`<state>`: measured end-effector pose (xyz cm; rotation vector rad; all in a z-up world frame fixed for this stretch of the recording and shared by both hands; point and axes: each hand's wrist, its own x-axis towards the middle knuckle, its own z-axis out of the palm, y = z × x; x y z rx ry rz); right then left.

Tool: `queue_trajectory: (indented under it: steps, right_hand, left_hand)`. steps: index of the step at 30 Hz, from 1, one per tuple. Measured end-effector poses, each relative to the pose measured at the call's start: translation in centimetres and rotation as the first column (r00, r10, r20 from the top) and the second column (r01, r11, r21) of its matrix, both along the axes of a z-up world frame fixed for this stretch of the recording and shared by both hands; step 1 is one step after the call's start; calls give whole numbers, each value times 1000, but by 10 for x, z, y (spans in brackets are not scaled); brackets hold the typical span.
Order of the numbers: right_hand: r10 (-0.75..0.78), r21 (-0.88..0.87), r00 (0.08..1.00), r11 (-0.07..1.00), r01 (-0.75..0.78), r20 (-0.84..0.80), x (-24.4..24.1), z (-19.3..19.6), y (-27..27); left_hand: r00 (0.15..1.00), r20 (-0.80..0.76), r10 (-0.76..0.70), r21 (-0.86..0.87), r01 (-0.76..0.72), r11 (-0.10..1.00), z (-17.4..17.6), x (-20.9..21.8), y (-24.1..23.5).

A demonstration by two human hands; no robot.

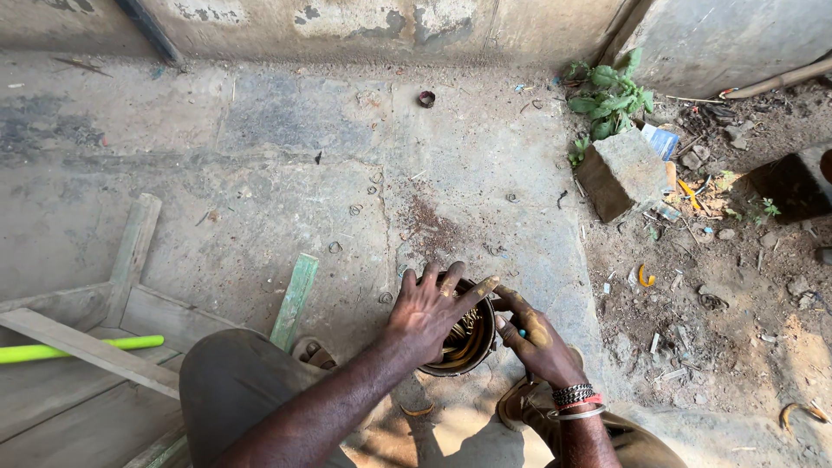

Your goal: The person sits on the ground and uses pliers to cut thin, light-colored strips from a bundle inside a metal can. The cut pieces fall into the can as the person repeatedly reaches in, selects a strip, and cuts it.

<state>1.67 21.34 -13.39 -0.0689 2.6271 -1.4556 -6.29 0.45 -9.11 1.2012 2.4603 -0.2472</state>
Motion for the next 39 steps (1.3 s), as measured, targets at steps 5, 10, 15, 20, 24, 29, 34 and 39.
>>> queue_trajectory:
  steps: [5,10,15,20,24,29,34,39]
  right_hand:
    - [-174,-102,956,974,202,237,-3,6,1]
    - [-320,28,945,946,323,-73,0,-1,10]
    - [-575,3,788,808,590,-220,14,-1,16]
    - [-624,-557,706,735,386,-335,48,63,-1]
    - [-405,-487,728,866,112,-553,53,96,-35]
    - [-229,-375,838,927,32,-496,15,78,-83]
    - [-244,-216,834,964,154,-495,12,51,-82]
    - [-318,-172,822,948,268,-472,23,33,-77]
  left_hand:
    - [999,-36,-5,19,6,1000,-10,2,1]
    - [997,-72,-20,57,24,998,-11,-2,1]
    - [997,43,59,440,-72,895,-21,-6,-6]
    - [990,29,136,892,-88,444,-35,-13,-21]
    - [998,-28,49,926,8,376,-32,-10,-20]
    - [993,107,-55,914,-76,399,-10,-5,-28]
    - [990,53,-128,960,-15,281,-14,-5,-26]
    - [990,52,-133,916,6,402,-28,-8,-19]
